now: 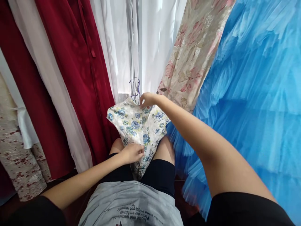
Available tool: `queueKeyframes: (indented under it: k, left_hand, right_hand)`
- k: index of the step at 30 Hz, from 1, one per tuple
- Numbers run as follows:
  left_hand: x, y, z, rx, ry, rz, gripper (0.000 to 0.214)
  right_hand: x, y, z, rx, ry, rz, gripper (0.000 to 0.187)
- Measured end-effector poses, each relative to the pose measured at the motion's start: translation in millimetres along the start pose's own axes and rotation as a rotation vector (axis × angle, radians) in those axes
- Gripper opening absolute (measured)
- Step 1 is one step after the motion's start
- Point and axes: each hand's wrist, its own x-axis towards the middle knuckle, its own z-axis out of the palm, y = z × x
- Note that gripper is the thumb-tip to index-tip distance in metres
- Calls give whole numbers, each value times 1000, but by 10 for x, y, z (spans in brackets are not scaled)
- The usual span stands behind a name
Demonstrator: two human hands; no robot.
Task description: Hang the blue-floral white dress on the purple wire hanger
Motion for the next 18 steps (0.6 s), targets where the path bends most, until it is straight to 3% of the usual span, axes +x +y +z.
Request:
queueKeyframes:
  k: [2,5,7,9,13,18]
  left_hand:
    - [172,-72,-314,-62,201,26,9]
    - [519,-209,-908,-90,618,32,27]
    - [779,-291,-1238,-72,707,52,36]
    - [1011,-347,-1438,-89,658,100,32]
    - [1284,-365,-1520,-117,595,12,18]
    - [1453,-319,-1441,-366,721,-136,18]
  right_hand:
    - [18,32,153,-31,88,-51,22]
    - [29,77,241,-10,216,-108,23]
    - [1,78,254,-41,324,-133,23]
    - [-49,56,277,-140,460,-136,23]
    - [-138,22,419,-362,567,-111,29]
    - [-106,135,697,-493,646,-142,41]
